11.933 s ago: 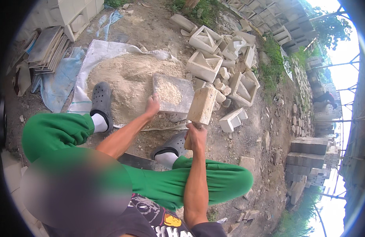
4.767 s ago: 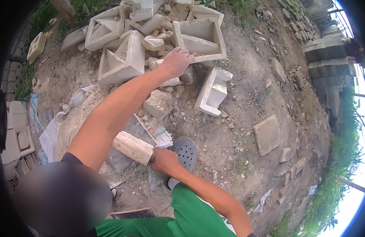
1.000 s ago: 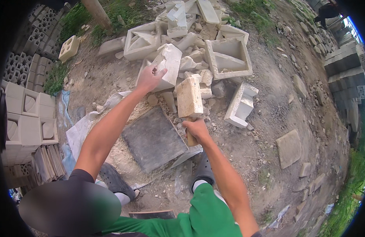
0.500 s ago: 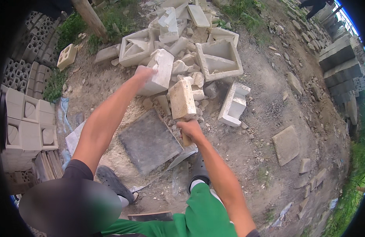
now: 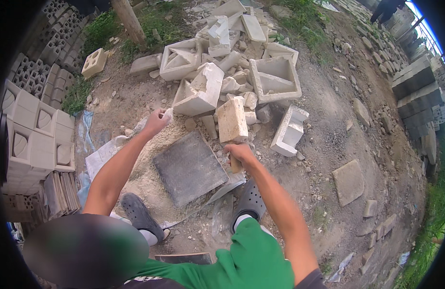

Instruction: The person sits on the ground and repeatedly strikes small pieces of stone with a wooden mallet to break them into smaller fragments. The person picks up stone pieces, places them on a flat surface, and strikes them multiple times before discarding the broken pieces.

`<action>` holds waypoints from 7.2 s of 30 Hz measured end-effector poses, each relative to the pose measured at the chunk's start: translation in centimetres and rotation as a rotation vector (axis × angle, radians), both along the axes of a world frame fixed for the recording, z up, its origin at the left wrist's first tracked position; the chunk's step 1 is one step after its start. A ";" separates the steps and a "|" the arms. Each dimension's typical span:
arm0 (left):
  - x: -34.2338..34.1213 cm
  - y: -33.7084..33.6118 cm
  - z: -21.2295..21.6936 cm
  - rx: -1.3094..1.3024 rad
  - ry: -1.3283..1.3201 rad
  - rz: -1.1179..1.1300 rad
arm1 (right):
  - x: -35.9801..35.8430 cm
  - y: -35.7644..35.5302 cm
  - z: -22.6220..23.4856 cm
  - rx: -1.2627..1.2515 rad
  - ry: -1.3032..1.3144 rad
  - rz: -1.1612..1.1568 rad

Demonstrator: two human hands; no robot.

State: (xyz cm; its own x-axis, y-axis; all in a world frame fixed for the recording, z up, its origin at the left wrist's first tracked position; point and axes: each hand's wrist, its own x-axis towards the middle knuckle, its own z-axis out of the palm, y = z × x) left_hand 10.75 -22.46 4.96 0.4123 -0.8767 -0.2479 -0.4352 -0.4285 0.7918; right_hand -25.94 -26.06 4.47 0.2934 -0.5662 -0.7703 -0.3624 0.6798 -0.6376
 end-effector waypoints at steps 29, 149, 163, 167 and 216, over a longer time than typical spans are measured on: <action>-9.7 22.8 -1.7 0.006 -0.190 -0.049 | 8.3 18.9 5.8 -0.727 0.176 0.220; -10.1 21.4 -4.1 0.152 0.120 0.284 | 9.4 20.8 7.0 -0.634 0.094 0.058; -10.0 21.8 -4.3 0.228 0.204 0.318 | 9.8 19.5 7.2 -0.685 0.125 0.048; -10.3 21.3 -3.8 0.242 0.207 0.325 | 9.2 21.0 2.3 -0.728 0.244 0.141; -9.6 21.2 -2.8 0.280 0.241 0.350 | 8.4 24.0 -0.3 -0.527 0.269 0.079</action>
